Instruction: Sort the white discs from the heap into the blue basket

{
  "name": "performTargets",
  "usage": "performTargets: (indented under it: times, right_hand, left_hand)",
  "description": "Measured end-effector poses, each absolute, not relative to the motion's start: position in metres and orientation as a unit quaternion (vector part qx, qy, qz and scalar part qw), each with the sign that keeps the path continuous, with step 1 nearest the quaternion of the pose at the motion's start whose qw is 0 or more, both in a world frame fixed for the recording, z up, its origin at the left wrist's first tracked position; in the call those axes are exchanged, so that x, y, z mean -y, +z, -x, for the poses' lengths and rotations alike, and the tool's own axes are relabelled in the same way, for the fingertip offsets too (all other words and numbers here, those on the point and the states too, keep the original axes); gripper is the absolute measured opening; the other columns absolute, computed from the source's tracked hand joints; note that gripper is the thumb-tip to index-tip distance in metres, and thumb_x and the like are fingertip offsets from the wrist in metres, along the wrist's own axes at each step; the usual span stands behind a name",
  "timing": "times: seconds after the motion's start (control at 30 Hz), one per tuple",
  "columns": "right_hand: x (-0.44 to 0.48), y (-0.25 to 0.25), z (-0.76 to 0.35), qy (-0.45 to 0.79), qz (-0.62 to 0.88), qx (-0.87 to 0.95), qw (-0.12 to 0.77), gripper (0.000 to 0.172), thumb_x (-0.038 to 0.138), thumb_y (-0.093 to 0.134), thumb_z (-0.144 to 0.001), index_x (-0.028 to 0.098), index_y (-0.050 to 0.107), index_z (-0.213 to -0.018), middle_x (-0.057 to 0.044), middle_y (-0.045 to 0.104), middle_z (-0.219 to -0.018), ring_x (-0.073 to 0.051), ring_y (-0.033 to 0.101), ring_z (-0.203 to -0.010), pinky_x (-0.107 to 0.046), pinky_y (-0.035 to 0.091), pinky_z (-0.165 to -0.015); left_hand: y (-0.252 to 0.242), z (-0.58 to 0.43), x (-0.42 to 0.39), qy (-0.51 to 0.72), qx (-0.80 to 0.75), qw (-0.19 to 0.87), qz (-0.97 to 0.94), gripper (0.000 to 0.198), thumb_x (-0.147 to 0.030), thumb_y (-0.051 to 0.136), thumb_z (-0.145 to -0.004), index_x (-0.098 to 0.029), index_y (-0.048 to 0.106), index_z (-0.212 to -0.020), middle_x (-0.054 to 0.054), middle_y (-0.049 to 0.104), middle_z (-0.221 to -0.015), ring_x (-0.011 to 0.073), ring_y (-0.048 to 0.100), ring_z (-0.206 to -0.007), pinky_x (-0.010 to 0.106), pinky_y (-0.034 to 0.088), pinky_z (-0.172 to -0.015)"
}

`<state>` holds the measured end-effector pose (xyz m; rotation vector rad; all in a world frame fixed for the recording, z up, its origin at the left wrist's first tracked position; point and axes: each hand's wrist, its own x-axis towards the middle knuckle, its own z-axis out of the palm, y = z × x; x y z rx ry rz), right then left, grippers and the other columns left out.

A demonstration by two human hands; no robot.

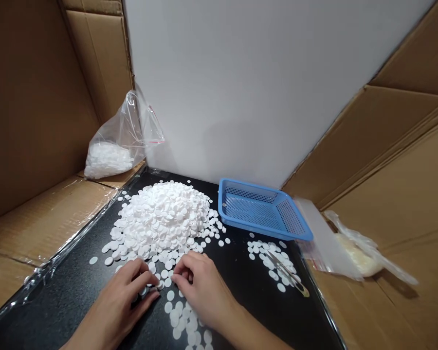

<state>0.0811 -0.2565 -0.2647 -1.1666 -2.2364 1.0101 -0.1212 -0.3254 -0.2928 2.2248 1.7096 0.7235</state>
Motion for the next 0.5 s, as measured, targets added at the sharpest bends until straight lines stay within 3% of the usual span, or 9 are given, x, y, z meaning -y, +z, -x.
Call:
performTargets:
  times: [0.13,0.3,0.5]
  right_hand:
    - [0.253,-0.252,-0.086,0.387,0.448,0.798,0.115,0.018,0.011,0.068,-0.084,0.02,0.061,-0.07,0.002,0.061,-0.074,-0.014,0.057,-0.065,-0.023,0.039,-0.056]
    - [0.253,-0.263,-0.075,0.268,0.363,0.875,0.176,0.014,0.008,0.063,-0.091,0.021,0.065,-0.087,0.0,0.063,-0.088,-0.017,0.06,-0.082,-0.028,0.045,-0.074]
    - [0.252,-0.291,-0.066,0.089,0.275,0.934,0.211,0.015,0.01,0.06,-0.094,0.018,0.059,-0.081,-0.001,0.06,-0.08,-0.017,0.056,-0.073,-0.031,0.042,-0.073]
  left_hand:
    - [-0.288,0.124,0.328,0.271,-0.572,0.136,-0.762,0.007,-0.018,0.06,-0.092,-0.024,0.063,-0.088,0.003,0.061,-0.092,0.0221,0.06,-0.084,0.033,0.05,-0.072]
    - [-0.284,0.125,0.332,0.268,-0.516,0.116,-0.805,0.011,-0.018,0.062,-0.094,-0.026,0.069,-0.094,0.002,0.064,-0.092,0.0199,0.06,-0.083,0.031,0.048,-0.072]
    - [-0.287,0.129,0.338,0.269,-0.482,0.084,-0.829,0.014,-0.013,0.062,-0.094,-0.025,0.068,-0.098,0.001,0.065,-0.091,0.0189,0.059,-0.083,0.031,0.044,-0.071]
